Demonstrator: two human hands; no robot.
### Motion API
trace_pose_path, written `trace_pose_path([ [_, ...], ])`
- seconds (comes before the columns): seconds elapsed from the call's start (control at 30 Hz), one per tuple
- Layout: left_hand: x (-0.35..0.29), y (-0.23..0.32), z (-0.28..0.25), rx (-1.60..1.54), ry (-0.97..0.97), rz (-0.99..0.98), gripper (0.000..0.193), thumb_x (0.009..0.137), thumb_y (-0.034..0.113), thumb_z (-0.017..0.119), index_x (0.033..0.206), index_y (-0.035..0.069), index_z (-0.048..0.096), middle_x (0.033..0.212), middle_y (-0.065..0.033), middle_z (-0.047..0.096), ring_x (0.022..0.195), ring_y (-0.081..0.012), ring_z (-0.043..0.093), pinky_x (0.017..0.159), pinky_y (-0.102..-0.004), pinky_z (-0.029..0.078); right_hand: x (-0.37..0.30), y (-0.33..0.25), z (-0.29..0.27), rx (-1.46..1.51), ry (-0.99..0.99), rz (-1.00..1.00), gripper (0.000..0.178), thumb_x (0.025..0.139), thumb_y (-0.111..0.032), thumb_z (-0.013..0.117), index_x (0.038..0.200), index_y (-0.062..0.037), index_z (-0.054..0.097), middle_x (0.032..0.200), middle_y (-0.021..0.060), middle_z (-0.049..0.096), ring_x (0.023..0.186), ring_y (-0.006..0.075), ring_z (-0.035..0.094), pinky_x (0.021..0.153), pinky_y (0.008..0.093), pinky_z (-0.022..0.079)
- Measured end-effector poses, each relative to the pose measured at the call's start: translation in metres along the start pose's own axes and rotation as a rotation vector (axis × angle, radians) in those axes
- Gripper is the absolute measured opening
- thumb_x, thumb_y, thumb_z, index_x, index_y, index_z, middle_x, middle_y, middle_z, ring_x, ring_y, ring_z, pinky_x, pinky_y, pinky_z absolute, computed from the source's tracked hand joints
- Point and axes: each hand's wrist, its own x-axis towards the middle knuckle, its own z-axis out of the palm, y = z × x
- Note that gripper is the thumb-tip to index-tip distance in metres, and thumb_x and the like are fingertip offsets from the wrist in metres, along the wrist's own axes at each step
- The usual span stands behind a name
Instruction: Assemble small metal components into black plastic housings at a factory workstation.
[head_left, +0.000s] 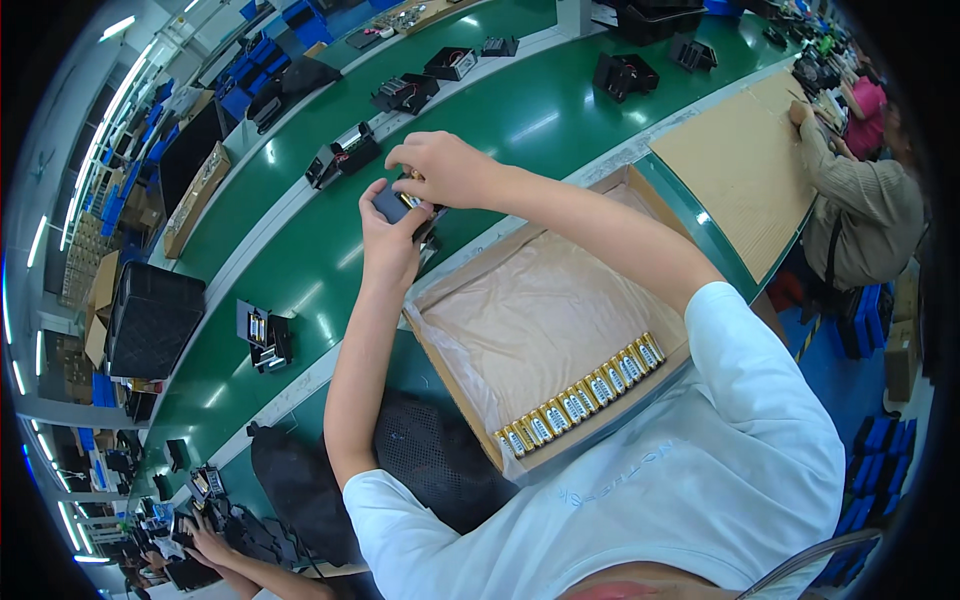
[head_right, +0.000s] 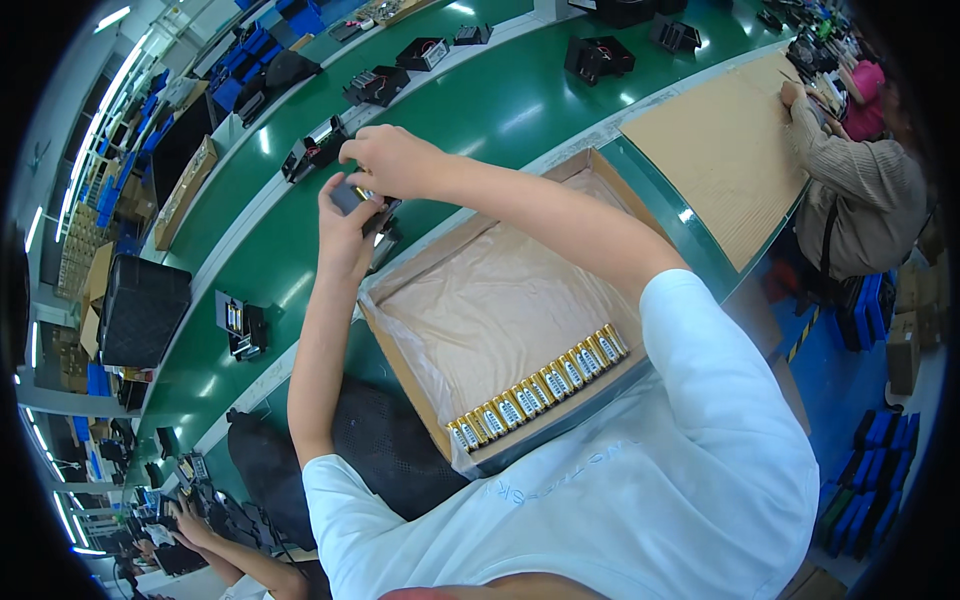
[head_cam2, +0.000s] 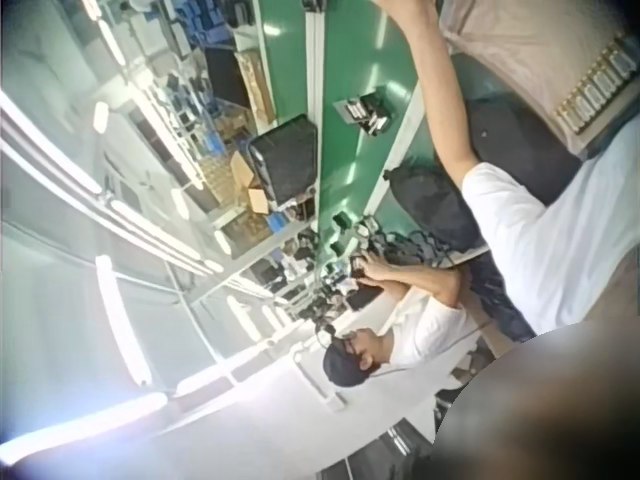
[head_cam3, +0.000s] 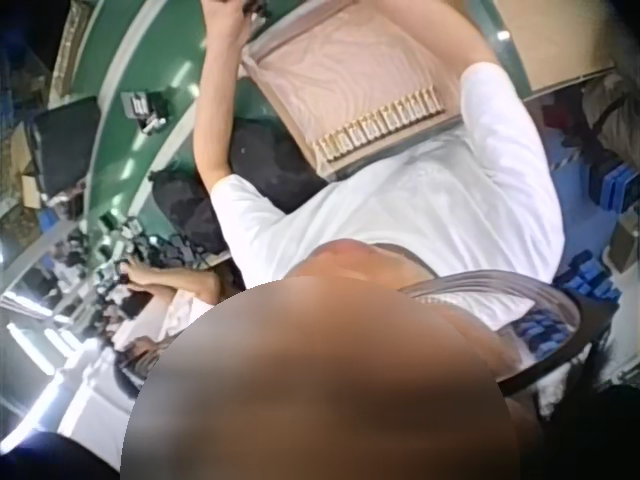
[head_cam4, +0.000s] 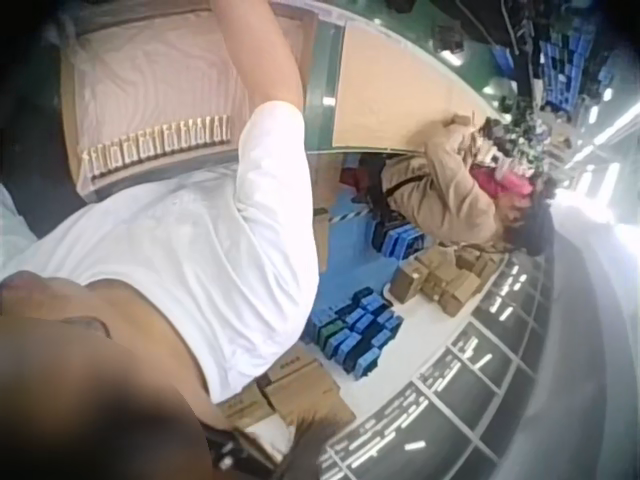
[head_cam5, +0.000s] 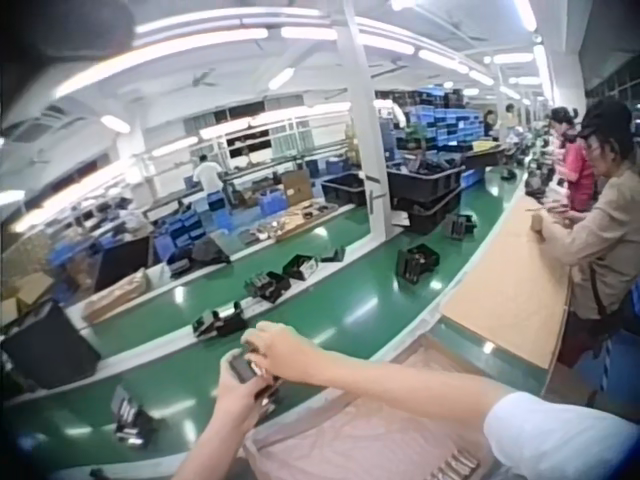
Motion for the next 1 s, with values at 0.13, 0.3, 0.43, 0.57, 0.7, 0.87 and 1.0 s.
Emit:
trace_pose_path([
  [0.13, -0.001, 0.0, -0.001, 0.066, 0.013, 0.037, 0.07, 0.077, -0.008, 0.069, 0.135, 0.005, 0.03, 0.119, -0.0222, 0.045, 0.098, -0.0283, 0.058, 0.083, -0.0363, 0.053, 0.001, -0.01, -0.005, 0.083, -0.133, 0.223, 0.032, 0.091, -0.027, 0.06, 0.113, -0.004, 0.068, 0.096, 0.013, 0.071, 0.075, 0.0244, 0.065, 0.068, 0.0345, 0.052],
  [0.3, 0.002, 0.002, -0.004, 0.223, 0.023, 0.071, 0.066, 0.078, -0.01, 0.067, 0.132, 0.006, 0.032, 0.117, -0.0208, 0.046, 0.098, -0.0272, 0.058, 0.083, -0.0353, 0.053, -0.002, 0.003, 0.001, 0.225, -0.233, 0.385, 0.037, 0.093, -0.033, 0.057, 0.113, -0.0032, 0.067, 0.097, 0.0157, 0.071, 0.079, 0.0244, 0.066, 0.071, 0.0343, 0.053],
  [0.43, 0.007, 0.006, -0.005, 0.285, 0.023, 0.069, 0.063, 0.079, -0.011, 0.065, 0.131, 0.006, 0.033, 0.117, -0.0204, 0.047, 0.099, -0.0268, 0.058, 0.082, -0.035, 0.053, 0.003, -0.01, 0.01, 0.298, -0.222, 0.524, 0.04, 0.093, -0.035, 0.056, 0.117, -0.0049, 0.066, 0.095, 0.0152, 0.071, 0.077, 0.0239, 0.066, 0.069, 0.0333, 0.053],
  [0.57, 0.001, 0.012, -0.005, 0.211, 0.051, 0.051, 0.062, 0.08, -0.011, 0.064, 0.131, 0.006, 0.033, 0.118, -0.0211, 0.046, 0.099, -0.0273, 0.058, 0.082, -0.0354, 0.053, 0.005, -0.015, 0.016, 0.44, -0.233, 0.585, 0.043, 0.091, -0.037, 0.059, 0.12, -0.0048, 0.064, 0.092, 0.0139, 0.071, 0.074, 0.023, 0.066, 0.067, 0.0328, 0.053],
  [0.7, 0.001, 0.012, 0.001, 0.146, 0.075, -0.013, 0.06, 0.082, -0.01, 0.062, 0.131, 0.006, 0.033, 0.119, -0.0225, 0.045, 0.1, -0.0279, 0.058, 0.081, -0.0357, 0.054, -0.001, -0.001, 0.009, 0.477, -0.124, 0.581, 0.046, 0.088, -0.037, 0.063, 0.118, -0.0027, 0.062, 0.089, 0.0123, 0.07, 0.071, 0.0219, 0.065, 0.063, 0.0321, 0.052],
  [0.87, 0.004, 0.007, -0.005, 0.16, 0.132, 0.007, 0.058, 0.083, -0.008, 0.062, 0.132, 0.006, 0.033, 0.121, -0.0234, 0.044, 0.101, -0.0293, 0.058, 0.082, -0.0353, 0.054, -0.01, 0.002, -0.001, 0.264, -0.189, 0.491, 0.043, 0.086, -0.034, 0.066, 0.113, -0.0009, 0.062, 0.086, 0.0119, 0.069, 0.071, 0.0238, 0.065, 0.063, 0.0319, 0.052],
  [1.0, 0.005, 0.009, -0.003, 0.191, 0.154, 0.028, 0.056, 0.085, -0.005, 0.058, 0.133, 0.006, 0.033, 0.124, -0.0238, 0.042, 0.104, -0.0311, 0.056, 0.086, -0.0396, 0.053, -0.018, -0.004, -0.003, 0.077, -0.197, 0.351, 0.041, 0.081, -0.029, 0.07, 0.11, -0.0009, 0.063, 0.085, 0.0127, 0.07, 0.07, 0.0255, 0.065, 0.062, 0.0324, 0.052],
])
